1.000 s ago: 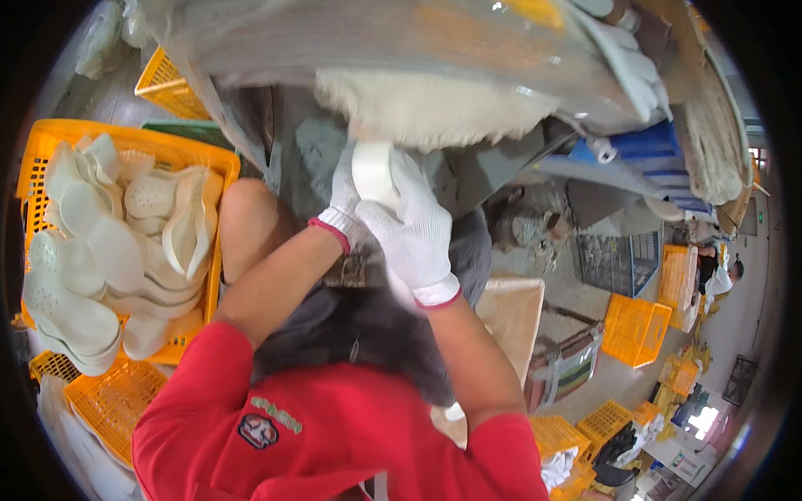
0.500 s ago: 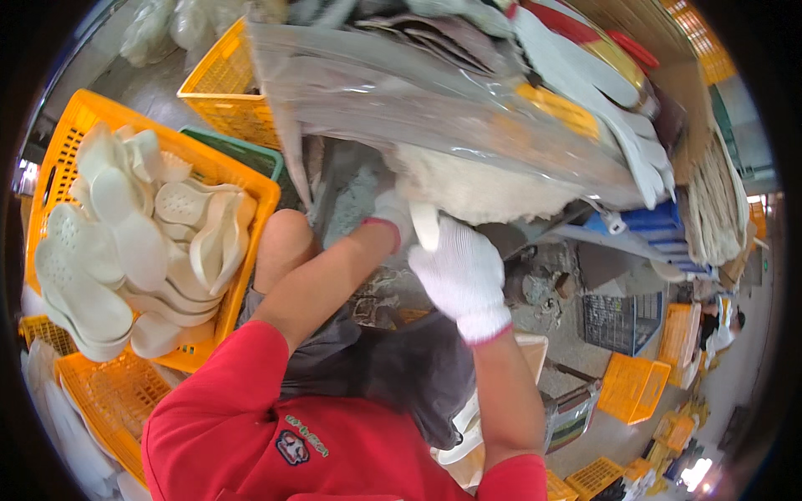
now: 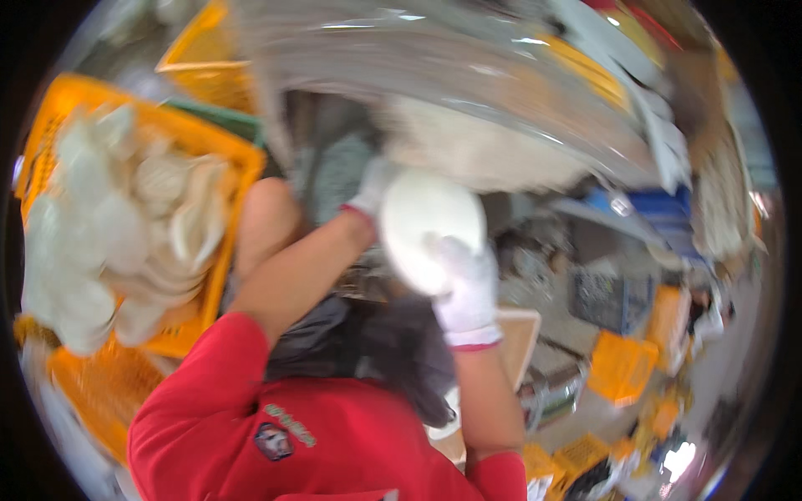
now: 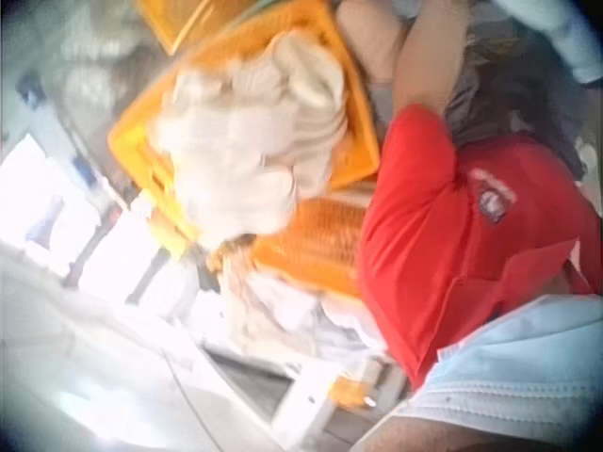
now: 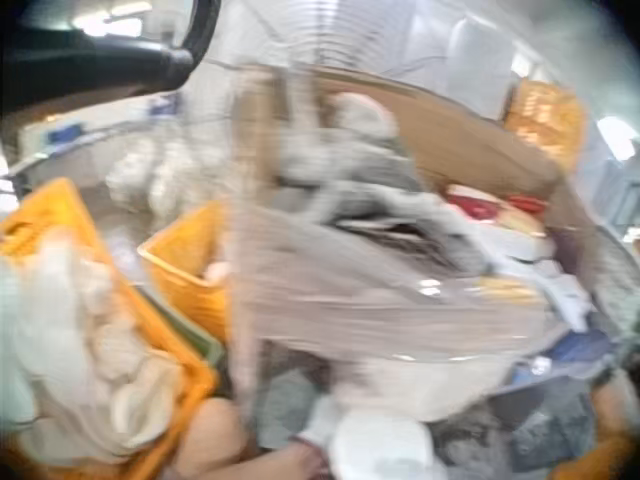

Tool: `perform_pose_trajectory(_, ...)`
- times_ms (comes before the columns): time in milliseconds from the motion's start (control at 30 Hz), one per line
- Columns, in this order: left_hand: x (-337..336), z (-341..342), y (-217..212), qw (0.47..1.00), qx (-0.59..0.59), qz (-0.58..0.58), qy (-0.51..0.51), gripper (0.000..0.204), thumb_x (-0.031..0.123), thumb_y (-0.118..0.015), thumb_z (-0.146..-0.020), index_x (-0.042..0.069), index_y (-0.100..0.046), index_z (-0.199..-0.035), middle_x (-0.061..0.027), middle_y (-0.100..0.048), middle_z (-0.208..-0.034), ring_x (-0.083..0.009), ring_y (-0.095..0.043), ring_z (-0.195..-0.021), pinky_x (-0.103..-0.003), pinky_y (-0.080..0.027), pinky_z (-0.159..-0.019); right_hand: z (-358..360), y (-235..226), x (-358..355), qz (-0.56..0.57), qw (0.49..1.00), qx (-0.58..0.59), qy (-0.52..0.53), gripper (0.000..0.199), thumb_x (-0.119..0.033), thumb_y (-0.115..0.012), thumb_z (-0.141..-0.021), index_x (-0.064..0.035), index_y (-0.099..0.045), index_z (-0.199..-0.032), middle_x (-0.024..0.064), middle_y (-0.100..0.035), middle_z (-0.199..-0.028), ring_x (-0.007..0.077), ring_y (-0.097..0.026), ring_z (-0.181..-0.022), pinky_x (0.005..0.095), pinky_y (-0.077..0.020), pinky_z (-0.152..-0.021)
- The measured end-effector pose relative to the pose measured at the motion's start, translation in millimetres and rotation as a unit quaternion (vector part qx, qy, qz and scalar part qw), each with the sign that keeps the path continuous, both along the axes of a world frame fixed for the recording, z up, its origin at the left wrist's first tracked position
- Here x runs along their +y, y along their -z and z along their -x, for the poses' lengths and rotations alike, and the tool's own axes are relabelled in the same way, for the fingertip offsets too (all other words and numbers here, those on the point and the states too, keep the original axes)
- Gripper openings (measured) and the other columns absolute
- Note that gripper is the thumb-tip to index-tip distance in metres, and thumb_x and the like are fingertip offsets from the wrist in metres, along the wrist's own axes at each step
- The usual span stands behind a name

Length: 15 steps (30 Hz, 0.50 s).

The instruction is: The person repeatedly picks up white shoe insoles from a yellow basket, rubs them against a rotating brush, and places them back into the basket. The process is repeated continuously throughout the clip.

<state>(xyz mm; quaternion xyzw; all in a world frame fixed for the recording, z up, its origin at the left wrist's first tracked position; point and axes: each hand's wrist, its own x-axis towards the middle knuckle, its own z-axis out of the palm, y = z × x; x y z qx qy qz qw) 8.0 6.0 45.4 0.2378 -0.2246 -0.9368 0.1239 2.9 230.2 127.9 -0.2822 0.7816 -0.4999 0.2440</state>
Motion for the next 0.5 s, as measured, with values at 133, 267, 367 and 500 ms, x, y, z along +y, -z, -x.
perform_pose_trajectory(133, -17.3, -78.3, -43.2, 0.948, -0.162, 0.251, 0.109, 0.050, 0.045, -0.050, -0.114, 0.002, -0.076, -0.119, -0.0214, -0.078, -0.117, -0.0305, -0.075, -0.109, -0.043, -0.058, -0.103, -4.5, -34.2, 29.8, -0.059, 0.989, -0.124, 0.053, 0.042, -0.015, -0.072, -0.097, 0.0057, -0.075, -0.133, 0.0175, -0.078, -0.127, 0.0298, -0.073, -0.123, 0.0428, -0.0579, -0.107)
perform_pose_trajectory(267, -47.5, -216.9, -70.2, 0.582, -0.230, 0.758, -0.185, 0.027, 0.031, -0.077, -0.097, 0.005, -0.076, -0.103, -0.0173, -0.073, -0.093, -0.0410, -0.071, -0.094, -0.049, -0.057, -0.085, -13.2, -15.8, 171.5, -0.280, 0.955, 0.096, 0.031, 0.038, -0.018, -0.072, -0.099, 0.0050, -0.076, -0.130, 0.0197, -0.079, -0.123, 0.0336, -0.074, -0.119, 0.0442, -0.0577, -0.106)
perform_pose_trajectory(367, -117.4, -302.4, -66.0, 0.438, -0.529, 0.715, -0.131, 0.051, 0.040, -0.078, -0.096, 0.002, -0.070, -0.129, -0.0243, -0.074, -0.124, -0.0452, -0.067, -0.121, -0.052, -0.053, -0.107, -27.6, -5.6, 250.5, -0.433, 0.892, 0.127, -0.034, 0.036, -0.021, -0.072, -0.102, 0.0044, -0.077, -0.127, 0.0214, -0.080, -0.120, 0.0365, -0.074, -0.116, 0.0452, -0.0575, -0.105)
perform_pose_trajectory(500, -165.6, -360.6, -44.0, 0.439, -0.687, 0.567, 0.117, 0.035, 0.023, -0.056, -0.107, 0.003, -0.066, -0.133, -0.0367, -0.075, -0.116, -0.0533, -0.073, -0.114, -0.059, -0.057, -0.102, -29.1, -5.3, 240.8, -0.454, 0.873, 0.163, -0.073, 0.034, -0.022, -0.072, -0.104, 0.0039, -0.078, -0.125, 0.0222, -0.080, -0.120, 0.0373, -0.075, -0.113, 0.0451, -0.0576, -0.104)
